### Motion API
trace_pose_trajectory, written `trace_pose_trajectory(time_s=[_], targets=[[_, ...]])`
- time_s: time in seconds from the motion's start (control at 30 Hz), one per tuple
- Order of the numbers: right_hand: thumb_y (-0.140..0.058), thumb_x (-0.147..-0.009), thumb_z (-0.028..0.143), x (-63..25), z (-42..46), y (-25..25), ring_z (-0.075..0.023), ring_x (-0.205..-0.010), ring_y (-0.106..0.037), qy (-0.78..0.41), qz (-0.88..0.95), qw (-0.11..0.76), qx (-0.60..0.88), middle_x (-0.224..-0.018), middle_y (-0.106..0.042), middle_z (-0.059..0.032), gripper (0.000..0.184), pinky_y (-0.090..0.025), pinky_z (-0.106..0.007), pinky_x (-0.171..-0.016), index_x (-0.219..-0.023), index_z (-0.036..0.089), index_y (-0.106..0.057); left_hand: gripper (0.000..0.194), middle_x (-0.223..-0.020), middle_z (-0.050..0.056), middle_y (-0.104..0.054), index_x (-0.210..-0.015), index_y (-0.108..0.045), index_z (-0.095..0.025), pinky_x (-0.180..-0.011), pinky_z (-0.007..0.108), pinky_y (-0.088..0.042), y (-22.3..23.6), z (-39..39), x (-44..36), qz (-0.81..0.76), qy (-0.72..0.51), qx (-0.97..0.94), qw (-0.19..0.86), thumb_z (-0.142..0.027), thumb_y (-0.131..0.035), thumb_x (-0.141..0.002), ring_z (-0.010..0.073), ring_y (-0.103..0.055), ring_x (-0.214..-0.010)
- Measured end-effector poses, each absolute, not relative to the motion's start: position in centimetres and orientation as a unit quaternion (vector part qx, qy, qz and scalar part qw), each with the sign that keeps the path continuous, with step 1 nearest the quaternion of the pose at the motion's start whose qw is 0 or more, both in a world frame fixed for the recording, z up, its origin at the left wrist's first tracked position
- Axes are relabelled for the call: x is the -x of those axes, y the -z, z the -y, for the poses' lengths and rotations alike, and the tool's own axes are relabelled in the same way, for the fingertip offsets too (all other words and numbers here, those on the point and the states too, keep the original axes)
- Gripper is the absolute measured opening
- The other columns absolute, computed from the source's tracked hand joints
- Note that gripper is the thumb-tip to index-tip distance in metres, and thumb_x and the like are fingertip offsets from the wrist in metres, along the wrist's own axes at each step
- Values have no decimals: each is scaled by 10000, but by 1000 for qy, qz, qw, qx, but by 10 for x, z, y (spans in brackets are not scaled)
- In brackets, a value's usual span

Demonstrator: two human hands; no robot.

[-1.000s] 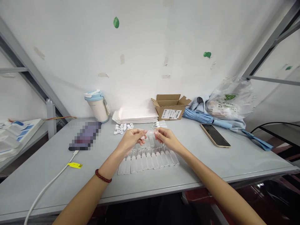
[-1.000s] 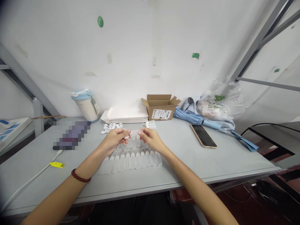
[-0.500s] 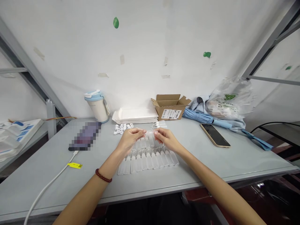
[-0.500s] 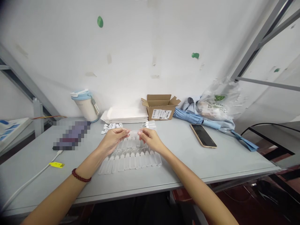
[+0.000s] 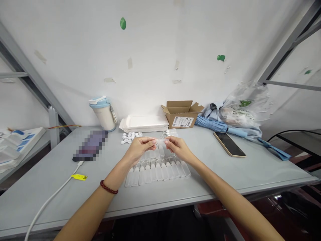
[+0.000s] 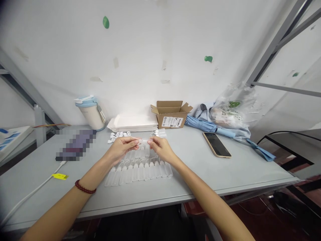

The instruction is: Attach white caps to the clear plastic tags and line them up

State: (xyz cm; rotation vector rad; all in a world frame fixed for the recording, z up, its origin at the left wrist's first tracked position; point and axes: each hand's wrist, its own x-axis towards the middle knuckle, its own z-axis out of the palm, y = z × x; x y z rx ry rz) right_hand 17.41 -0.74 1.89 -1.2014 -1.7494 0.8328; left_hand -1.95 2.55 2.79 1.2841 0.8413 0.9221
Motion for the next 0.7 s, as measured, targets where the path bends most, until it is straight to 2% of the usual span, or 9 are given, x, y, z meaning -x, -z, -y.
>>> trace_pose_trajectory(time_s=[0.13, 0.37, 0.47, 0.6, 0.7], targets=[[-460, -861, 429, -176, 8, -22, -105, -546, -404, -293, 714, 410, 486, -614, -484, 18, 304, -320, -228, -526, -854, 155, -593, 323, -695, 28, -650, -788, -683, -135, -696, 298, -500, -31, -24, 19, -382, -409, -560, 610, -360, -787, -582, 126, -587, -628], [-464, -863, 423, -189, 6, -30, -88, -522, -347, -323, 760, 335, 454, -589, -433, 30, 339, -280, -232, -516, -677, 154, -554, 296, -623, 8, -617, -694, -650, -141, -663, 298, -504, -30, -24, 21, -395, -339, -593, 614, -352, -801, -551, 123, -571, -589], [-467, -857, 410, -190, 5, -30, -89, -517, -359, -337, 756, 322, 459, -587, -445, 30, 314, -277, -233, -510, -694, 156, -552, 285, -618, 4, -624, -723, -672, -149, -702, 320, -504, -30, -25, 23, -399, -317, -596, 620, -333, -803, -550, 132, -584, -600], [-443, -863, 389, -186, 6, -30, -92, -517, -368, -321, 739, 344, 482, -567, -424, 33, 319, -282, -231, -515, -638, 167, -485, 313, -745, 35, -676, -851, -705, -153, -827, 335, -477, -29, -27, 26, -379, -328, -594, 629, -297, -787, -586, 163, -626, -755], [-432, -866, 396, -182, 7, -28, -95, -517, -369, -321, 731, 355, 486, -555, -415, 34, 332, -289, -230, -516, -617, 176, -445, 287, -812, 56, -691, -847, -713, -150, -864, 335, -468, -28, -29, 27, -365, -334, -593, 635, -317, -770, -621, 171, -633, -804]])
